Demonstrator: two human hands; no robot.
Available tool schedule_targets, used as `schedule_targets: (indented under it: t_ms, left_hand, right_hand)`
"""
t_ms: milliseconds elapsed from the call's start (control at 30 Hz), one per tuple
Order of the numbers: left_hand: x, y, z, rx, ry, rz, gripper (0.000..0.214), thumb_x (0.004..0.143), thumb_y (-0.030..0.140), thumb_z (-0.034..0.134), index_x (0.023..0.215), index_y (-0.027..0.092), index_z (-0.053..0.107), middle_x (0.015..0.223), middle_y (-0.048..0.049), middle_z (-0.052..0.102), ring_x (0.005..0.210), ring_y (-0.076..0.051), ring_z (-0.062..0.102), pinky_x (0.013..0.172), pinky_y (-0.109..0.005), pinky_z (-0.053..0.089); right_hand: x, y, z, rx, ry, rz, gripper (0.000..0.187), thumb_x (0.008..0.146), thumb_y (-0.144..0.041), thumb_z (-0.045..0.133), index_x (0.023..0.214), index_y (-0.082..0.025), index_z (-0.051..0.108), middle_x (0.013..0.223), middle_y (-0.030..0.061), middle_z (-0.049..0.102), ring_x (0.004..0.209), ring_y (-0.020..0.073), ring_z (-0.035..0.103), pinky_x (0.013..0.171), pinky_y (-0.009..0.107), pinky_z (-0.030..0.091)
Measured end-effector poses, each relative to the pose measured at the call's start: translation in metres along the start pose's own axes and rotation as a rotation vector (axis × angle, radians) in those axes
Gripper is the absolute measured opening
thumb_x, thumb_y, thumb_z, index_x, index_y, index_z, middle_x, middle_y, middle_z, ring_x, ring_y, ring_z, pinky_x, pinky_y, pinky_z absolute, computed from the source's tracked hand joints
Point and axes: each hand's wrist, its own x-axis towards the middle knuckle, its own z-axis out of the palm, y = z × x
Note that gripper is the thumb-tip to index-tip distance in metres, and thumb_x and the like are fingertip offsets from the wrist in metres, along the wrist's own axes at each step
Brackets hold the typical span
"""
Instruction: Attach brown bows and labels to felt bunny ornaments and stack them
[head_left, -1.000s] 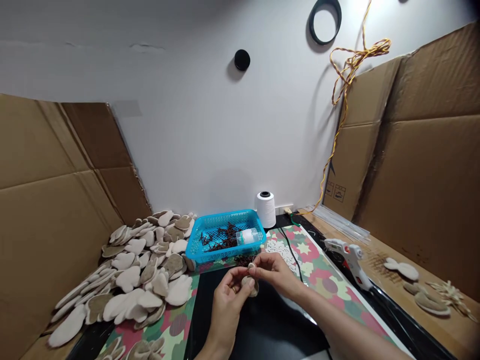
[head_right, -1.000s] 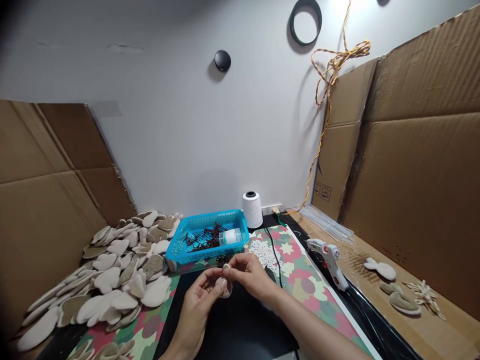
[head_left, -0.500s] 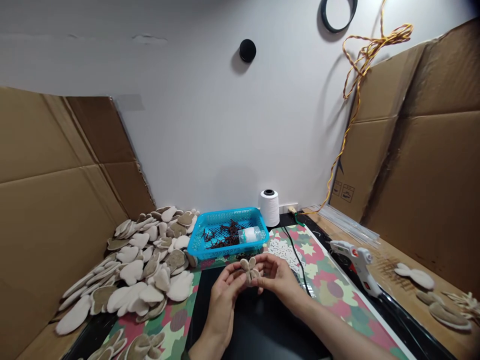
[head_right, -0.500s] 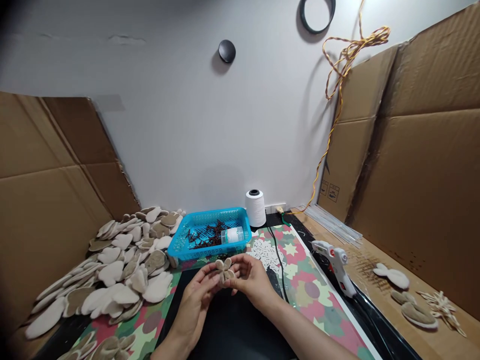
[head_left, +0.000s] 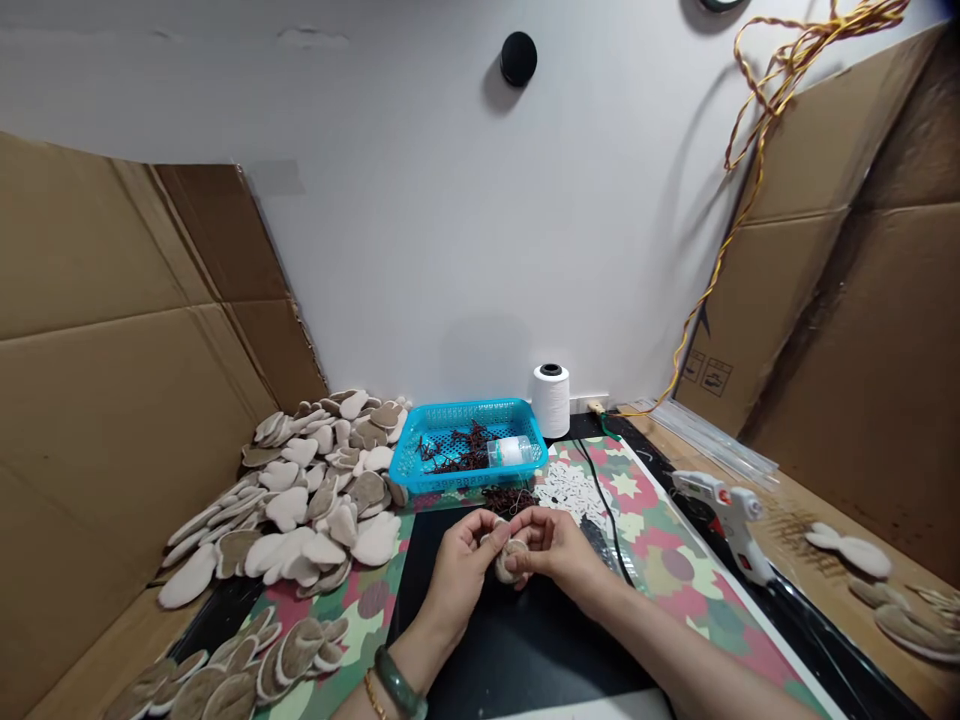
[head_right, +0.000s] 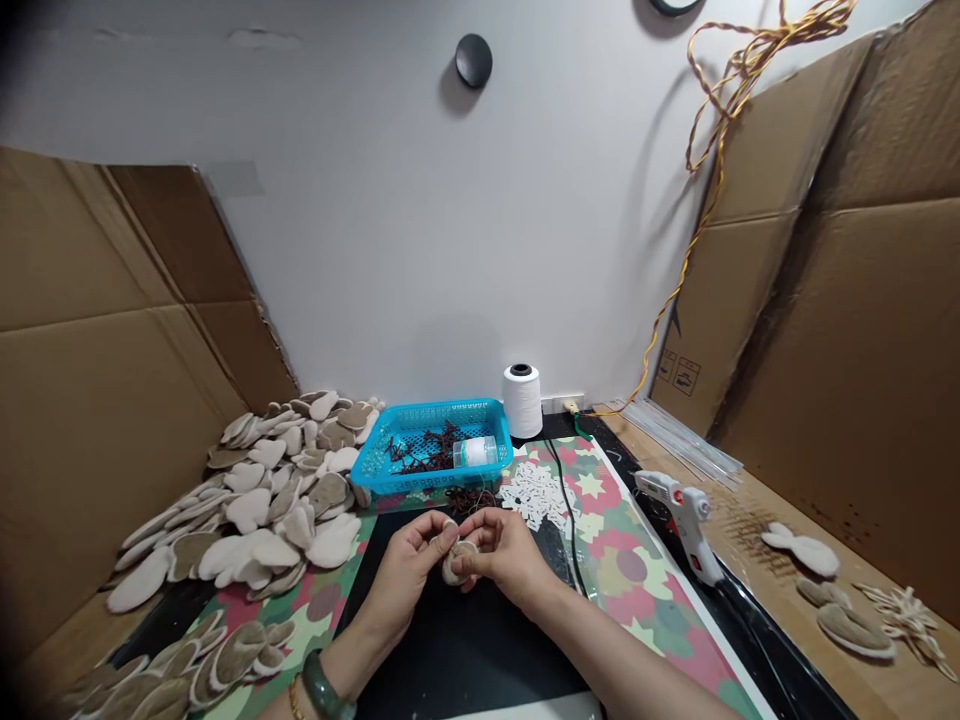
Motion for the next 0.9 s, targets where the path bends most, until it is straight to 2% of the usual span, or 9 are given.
schedule_targets:
  t_ms: [133, 233, 400, 467, 533, 667, 767, 900]
  left_hand:
    - [-0.006, -0.007, 0.009, -0.193, 0.106, -0.004, 0.046, 0.068, 0.053, 0.087, 0.076, 0.017, 0.059, 0.061, 0.0038, 0.059, 0.051, -0.010, 0.052, 0.049, -0.021, 0.043]
    - [-0.007, -0.004, 0.011, -0.263, 0.118, -0.028, 0.046, 0.068, 0.052, 0.087, 0.076, 0.018, 0.057, 0.058, 0.0056, 0.055, 0.048, -0.010, 0.050, 0.047, -0.021, 0.041]
    - [0.002, 0.010, -0.002, -0.080, 0.100, -0.028, 0.042, 0.069, 0.051, 0.085, 0.078, 0.015, 0.065, 0.070, 0.0003, 0.064, 0.060, -0.011, 0.054, 0.056, -0.021, 0.042]
    - [0.004, 0.016, -0.008, -0.025, 0.107, -0.043, 0.043, 0.075, 0.057, 0.078, 0.083, 0.015, 0.069, 0.074, -0.0018, 0.066, 0.064, -0.013, 0.057, 0.056, -0.021, 0.040]
    - [0.006, 0.021, -0.013, 0.044, 0.064, -0.053, 0.047, 0.079, 0.062, 0.071, 0.083, 0.015, 0.072, 0.075, -0.0039, 0.068, 0.065, -0.014, 0.058, 0.056, -0.022, 0.039]
    - [0.007, 0.022, -0.014, 0.240, -0.026, 0.025, 0.043, 0.070, 0.056, 0.081, 0.069, 0.014, 0.071, 0.065, -0.0025, 0.065, 0.060, -0.013, 0.052, 0.055, -0.023, 0.036]
    - [0.008, 0.016, -0.012, 0.246, -0.043, 0.024, 0.041, 0.063, 0.051, 0.087, 0.063, 0.015, 0.069, 0.058, 0.0002, 0.061, 0.056, -0.012, 0.048, 0.055, -0.023, 0.035]
    - [0.005, 0.007, -0.008, 0.157, -0.018, -0.020, 0.044, 0.064, 0.054, 0.087, 0.064, 0.014, 0.069, 0.059, -0.0005, 0.062, 0.057, -0.012, 0.050, 0.057, -0.024, 0.036]
  right_hand:
    - [0.000, 0.001, 0.004, 0.023, -0.017, 0.022, 0.052, 0.050, -0.037, 0.100, 0.081, -0.013, 0.065, 0.065, 0.0028, 0.072, 0.054, 0.0151, 0.065, 0.058, 0.031, 0.058]
    - [0.001, 0.002, 0.005, 0.018, -0.020, 0.004, 0.051, 0.049, -0.035, 0.100, 0.077, -0.013, 0.066, 0.066, 0.0037, 0.073, 0.055, 0.0163, 0.067, 0.058, 0.031, 0.059]
    - [0.002, 0.005, 0.001, 0.009, 0.003, -0.054, 0.047, 0.053, -0.037, 0.099, 0.079, -0.014, 0.067, 0.067, 0.0020, 0.073, 0.056, 0.0152, 0.067, 0.056, 0.028, 0.058]
    - [0.002, 0.006, -0.001, 0.006, 0.003, -0.048, 0.048, 0.053, -0.039, 0.099, 0.080, -0.014, 0.068, 0.069, 0.0020, 0.073, 0.055, 0.0145, 0.066, 0.053, 0.027, 0.058]
    - [0.003, 0.007, -0.002, -0.007, -0.002, -0.038, 0.048, 0.054, -0.039, 0.099, 0.080, -0.014, 0.068, 0.069, 0.0020, 0.073, 0.054, 0.0139, 0.065, 0.052, 0.026, 0.058]
    - [0.003, 0.011, -0.003, -0.054, 0.003, -0.041, 0.049, 0.052, -0.039, 0.099, 0.078, -0.013, 0.066, 0.067, 0.0015, 0.072, 0.052, 0.0131, 0.064, 0.046, 0.023, 0.055]
    - [0.001, 0.014, -0.002, -0.093, 0.046, -0.042, 0.055, 0.046, -0.036, 0.101, 0.082, -0.014, 0.066, 0.066, 0.0005, 0.071, 0.052, 0.0138, 0.065, 0.043, 0.021, 0.051]
    - [-0.002, 0.015, 0.002, -0.082, 0.031, -0.016, 0.056, 0.044, -0.036, 0.101, 0.079, -0.016, 0.062, 0.063, -0.0009, 0.070, 0.051, 0.0146, 0.065, 0.046, 0.023, 0.052]
